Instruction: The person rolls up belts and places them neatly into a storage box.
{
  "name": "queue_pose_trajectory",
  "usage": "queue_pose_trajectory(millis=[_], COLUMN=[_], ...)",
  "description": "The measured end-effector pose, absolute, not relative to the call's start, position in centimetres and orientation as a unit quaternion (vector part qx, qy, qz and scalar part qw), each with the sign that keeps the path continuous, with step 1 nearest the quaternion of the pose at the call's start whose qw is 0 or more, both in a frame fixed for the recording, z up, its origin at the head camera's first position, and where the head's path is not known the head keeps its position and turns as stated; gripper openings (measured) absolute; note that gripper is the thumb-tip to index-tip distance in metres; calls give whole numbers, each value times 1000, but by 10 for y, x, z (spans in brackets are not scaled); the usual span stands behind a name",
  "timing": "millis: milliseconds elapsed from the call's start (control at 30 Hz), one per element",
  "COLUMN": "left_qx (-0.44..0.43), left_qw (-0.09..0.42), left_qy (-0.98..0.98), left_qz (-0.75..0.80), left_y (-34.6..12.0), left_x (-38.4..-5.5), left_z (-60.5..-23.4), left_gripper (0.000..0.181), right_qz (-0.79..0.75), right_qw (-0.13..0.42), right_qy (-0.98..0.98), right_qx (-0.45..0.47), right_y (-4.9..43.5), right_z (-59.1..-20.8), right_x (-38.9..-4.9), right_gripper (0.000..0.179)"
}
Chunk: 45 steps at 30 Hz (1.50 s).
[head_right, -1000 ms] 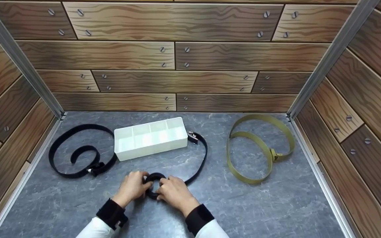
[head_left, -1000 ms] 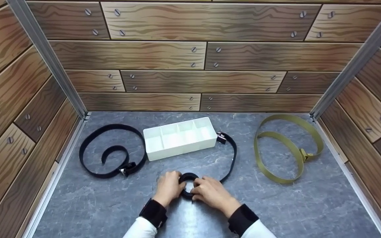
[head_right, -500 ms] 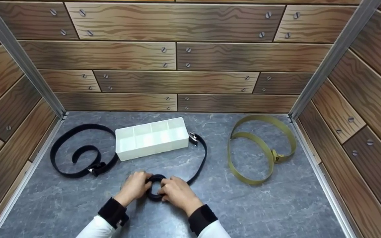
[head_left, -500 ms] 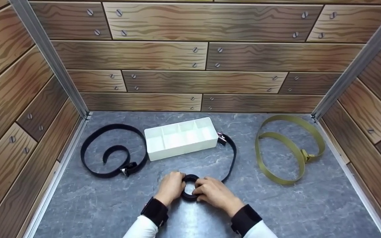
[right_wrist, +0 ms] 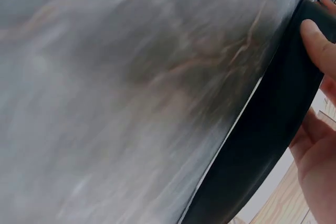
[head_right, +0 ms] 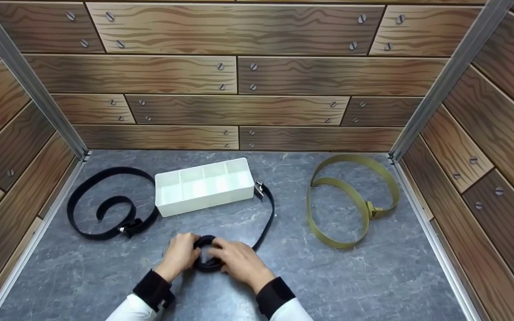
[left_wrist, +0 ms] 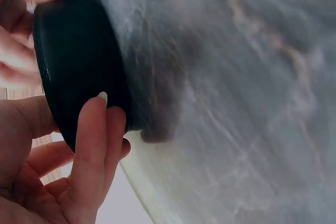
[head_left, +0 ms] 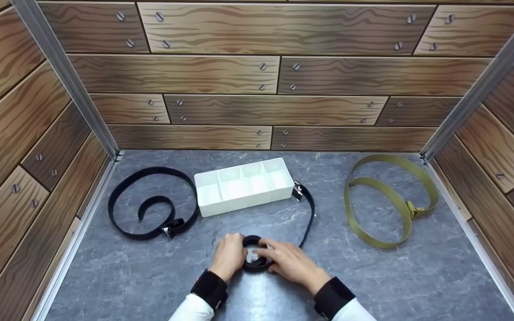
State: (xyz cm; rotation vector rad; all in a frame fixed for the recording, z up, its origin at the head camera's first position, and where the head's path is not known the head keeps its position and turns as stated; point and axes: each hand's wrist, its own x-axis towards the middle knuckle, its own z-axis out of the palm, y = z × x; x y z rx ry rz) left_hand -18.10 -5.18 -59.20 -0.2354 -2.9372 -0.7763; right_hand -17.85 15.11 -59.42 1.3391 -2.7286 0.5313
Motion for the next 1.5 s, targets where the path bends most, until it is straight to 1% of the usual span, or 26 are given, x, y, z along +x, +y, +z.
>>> queue_pose_trajectory(millis=[67, 100, 133, 300, 367, 500, 600, 700, 833, 900, 1000, 1100, 1367, 1500], left_qx=[-80, -80, -81, -92, -96, -94, -94, -94, -97, -100, -103, -102, -94, -94], left_qw=[53, 54, 54, 40, 35, 25, 21, 17, 24, 30, 32, 26, 24, 33], left_qy=[-964, -965, -965, -966, -965, -966, -967, -967, -966, -966, -966, -966, -965, -965], left_qz=[-248, -246, -243, -240, -240, -238, -236, -238, -237, -235, -235, -238, -242, -241], left_y=[-56, -59, -62, -77, -83, -92, -96, -98, -98, -97, -97, -98, -97, -96], left_x=[-181, -181, -181, -182, -182, -182, -183, -183, -183, -183, -183, -183, -182, -182], left_z=[-592, -592, -592, -591, -590, -590, -591, -590, -590, -591, -590, -589, -589, -591], left_gripper=[7, 8, 9, 13, 14, 13, 12, 11, 14, 17, 18, 16, 12, 11], right_qz=[177, 175, 171, 111, 90, 70, 74, 76, 72, 70, 66, 60, 78, 85], right_qw=[26, 27, 30, 55, 63, 75, 71, 48, 1, -13, -17, -16, -53, -48], right_qy=[-890, -892, -894, -905, -911, -925, -934, -943, -958, -963, -967, -970, -976, -976], right_qx=[420, 415, 413, 406, 397, 367, 342, 320, 278, 259, 244, 236, 195, 194], right_y=[159, 163, 168, 193, 204, 223, 234, 240, 243, 244, 248, 253, 258, 254], right_z=[-594, -595, -595, -595, -594, -590, -586, -584, -581, -580, -579, -578, -575, -573], right_x=[-179, -179, -180, -189, -194, -203, -208, -210, -212, -213, -216, -219, -228, -228], right_gripper=[62, 61, 57, 19, 16, 22, 24, 31, 51, 59, 65, 68, 87, 93])
